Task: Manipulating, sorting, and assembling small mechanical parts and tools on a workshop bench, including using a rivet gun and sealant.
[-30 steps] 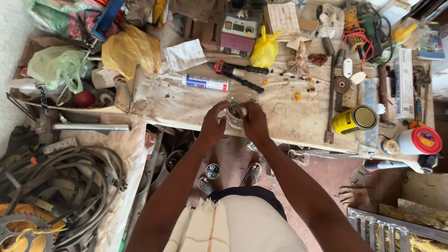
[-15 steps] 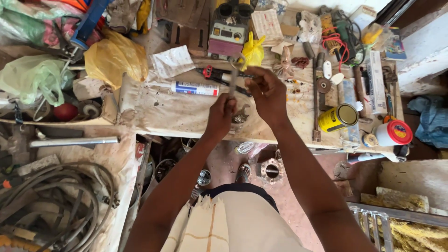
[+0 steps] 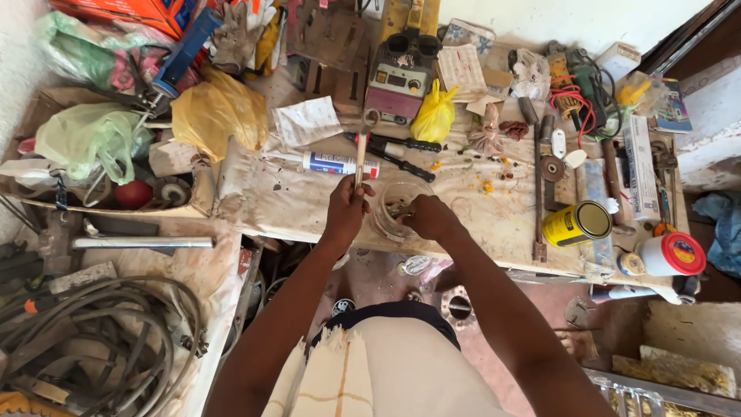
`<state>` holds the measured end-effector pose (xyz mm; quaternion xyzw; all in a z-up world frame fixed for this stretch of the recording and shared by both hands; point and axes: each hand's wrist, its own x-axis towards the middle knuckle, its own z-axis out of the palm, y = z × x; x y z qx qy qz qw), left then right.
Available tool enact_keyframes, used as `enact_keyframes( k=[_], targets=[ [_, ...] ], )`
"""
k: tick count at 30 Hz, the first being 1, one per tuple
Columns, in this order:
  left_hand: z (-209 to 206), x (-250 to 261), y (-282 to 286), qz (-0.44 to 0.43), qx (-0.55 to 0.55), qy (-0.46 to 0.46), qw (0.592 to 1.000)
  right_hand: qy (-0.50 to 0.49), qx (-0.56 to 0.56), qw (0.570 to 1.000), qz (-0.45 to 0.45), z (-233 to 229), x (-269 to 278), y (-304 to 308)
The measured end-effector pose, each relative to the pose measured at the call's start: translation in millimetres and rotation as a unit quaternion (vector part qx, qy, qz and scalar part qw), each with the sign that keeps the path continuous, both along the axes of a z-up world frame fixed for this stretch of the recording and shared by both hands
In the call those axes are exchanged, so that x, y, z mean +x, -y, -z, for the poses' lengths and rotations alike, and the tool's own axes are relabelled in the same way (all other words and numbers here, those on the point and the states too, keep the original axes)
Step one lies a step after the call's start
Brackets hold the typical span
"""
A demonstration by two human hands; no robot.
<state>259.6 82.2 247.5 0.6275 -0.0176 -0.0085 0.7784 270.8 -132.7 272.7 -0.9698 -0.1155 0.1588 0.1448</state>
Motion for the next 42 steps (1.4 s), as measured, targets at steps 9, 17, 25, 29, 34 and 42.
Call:
enact_keyframes(
  k=[9,17,25,29,34,42],
  targets=[
    [14,-9,-1,0.041,-0.067,-0.150,0.986,0.265,0.186,0.944,0.066,-57,-16,31],
    [-7,-20,48,0.081,-0.172,-0.198,0.962,0.266,0.441,0.800,0.307,-121,-98,34],
    [-46,-16,122,0.146,-0.344,-0.197,0.906,0.231,0.343,0.830,0.375,-44,-150,6],
    [6,-10,146,0.135,-0.240,-0.168,0.946,0.203,0.427,0.828,0.303,-36,-157,16],
    [-7,-24,158,0.172,-0.186,-0.196,0.947,0.144,0.462,0.819,0.308,-25,-147,47],
    [-4,-22,202,0.263,-0.094,-0.183,0.943,-0.023,0.511,0.820,0.257,-3,-124,105]
  ],
)
